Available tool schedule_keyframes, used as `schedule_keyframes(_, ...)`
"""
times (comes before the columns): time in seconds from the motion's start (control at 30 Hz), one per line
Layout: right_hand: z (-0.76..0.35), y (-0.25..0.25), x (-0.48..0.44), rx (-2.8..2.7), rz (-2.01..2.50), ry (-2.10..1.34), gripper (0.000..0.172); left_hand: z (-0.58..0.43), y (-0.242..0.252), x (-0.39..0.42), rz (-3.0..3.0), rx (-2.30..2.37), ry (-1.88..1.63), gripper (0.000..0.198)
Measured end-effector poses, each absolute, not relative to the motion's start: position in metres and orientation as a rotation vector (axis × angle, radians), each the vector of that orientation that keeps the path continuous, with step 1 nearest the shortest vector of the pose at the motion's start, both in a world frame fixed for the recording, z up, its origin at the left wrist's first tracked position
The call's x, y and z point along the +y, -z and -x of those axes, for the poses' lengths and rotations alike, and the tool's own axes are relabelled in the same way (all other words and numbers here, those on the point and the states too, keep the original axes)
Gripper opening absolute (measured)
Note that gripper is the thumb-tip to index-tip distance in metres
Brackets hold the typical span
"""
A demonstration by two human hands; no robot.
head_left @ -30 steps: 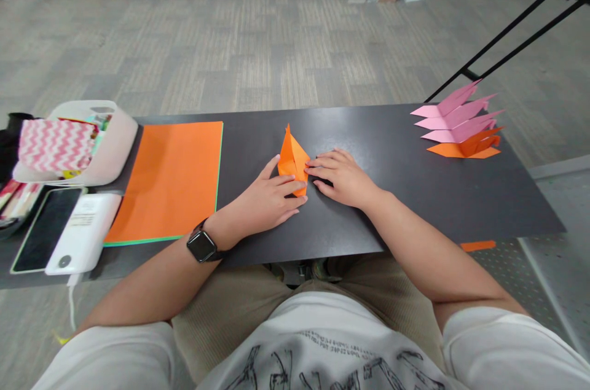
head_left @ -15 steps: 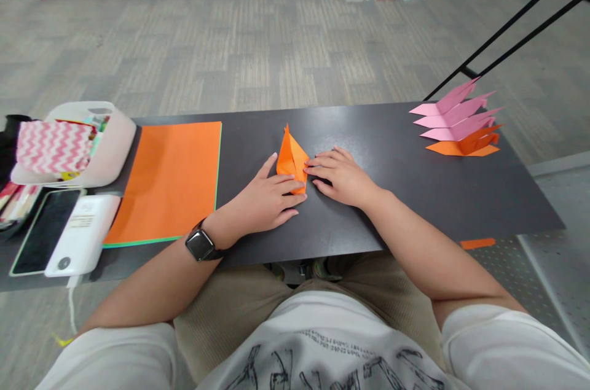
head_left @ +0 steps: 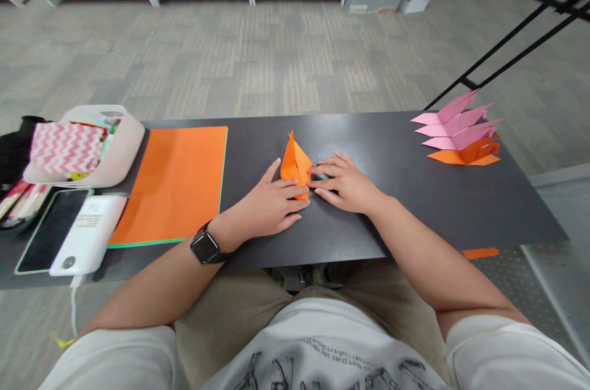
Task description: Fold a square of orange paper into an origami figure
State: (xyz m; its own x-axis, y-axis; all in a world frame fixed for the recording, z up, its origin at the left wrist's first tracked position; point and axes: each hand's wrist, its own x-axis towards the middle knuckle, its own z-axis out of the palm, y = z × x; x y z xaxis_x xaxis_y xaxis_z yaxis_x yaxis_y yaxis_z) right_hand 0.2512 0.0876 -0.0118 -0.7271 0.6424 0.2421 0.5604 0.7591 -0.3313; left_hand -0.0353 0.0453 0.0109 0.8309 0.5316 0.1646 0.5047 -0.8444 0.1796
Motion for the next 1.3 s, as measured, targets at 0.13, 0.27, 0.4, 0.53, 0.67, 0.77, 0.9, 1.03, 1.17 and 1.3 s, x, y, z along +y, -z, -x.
schedule_keyframes(0.13, -0.249, 0.015, 0.093, -2.595, 0.975, -0.338, 0.031, 0.035, -0.010, 0.045, -2.889, 0.824, -0.302, 0.031)
schedule_keyframes(0.27, -0.245, 0.019, 0.100, -2.528, 1.040, -0.302, 0.033, 0.035, -0.012, 0.044, -2.889, 0.833, -0.291, 0.031)
schedule_keyframes(0.4, -0.241, 0.020, 0.103, -2.501, 1.067, -0.268, 0.032, 0.033, -0.013, 0.042, -2.876, 0.841, -0.292, 0.030)
schedule_keyframes(0.53, -0.236, 0.017, 0.097, -2.533, 1.036, -0.239, 0.032, 0.029, -0.019, 0.041, -2.863, 0.845, -0.319, 0.028)
schedule_keyframes(0.67, -0.234, 0.014, 0.089, -2.578, 1.034, -0.243, 0.035, 0.037, -0.041, 0.049, -2.848, 0.873, -0.507, 0.026)
schedule_keyframes(0.77, -0.236, 0.012, 0.088, -2.584, 1.041, -0.303, 0.035, 0.047, -0.056, 0.061, -2.727, 1.137, -0.742, 0.024)
schedule_keyframes(0.9, -0.242, 0.008, 0.093, -2.590, 1.047, -0.418, 0.038, 0.055, -0.047, 0.074, -2.672, 1.223, -0.816, 0.034)
schedule_keyframes(1.03, -0.247, 0.005, 0.094, -2.603, 1.065, -0.488, 0.040, 0.055, -0.022, 0.079, -2.738, 1.215, -0.737, 0.028)
schedule_keyframes(1.17, -0.247, 0.005, 0.092, -2.620, 1.066, -0.492, 0.040, 0.059, -0.009, 0.085, -2.669, 1.307, -0.653, 0.026)
schedule_keyframes(1.3, -0.243, 0.006, 0.091, -2.595, 1.087, -0.482, 0.036, 0.059, -0.002, 0.095, -2.569, 1.358, -0.575, 0.027)
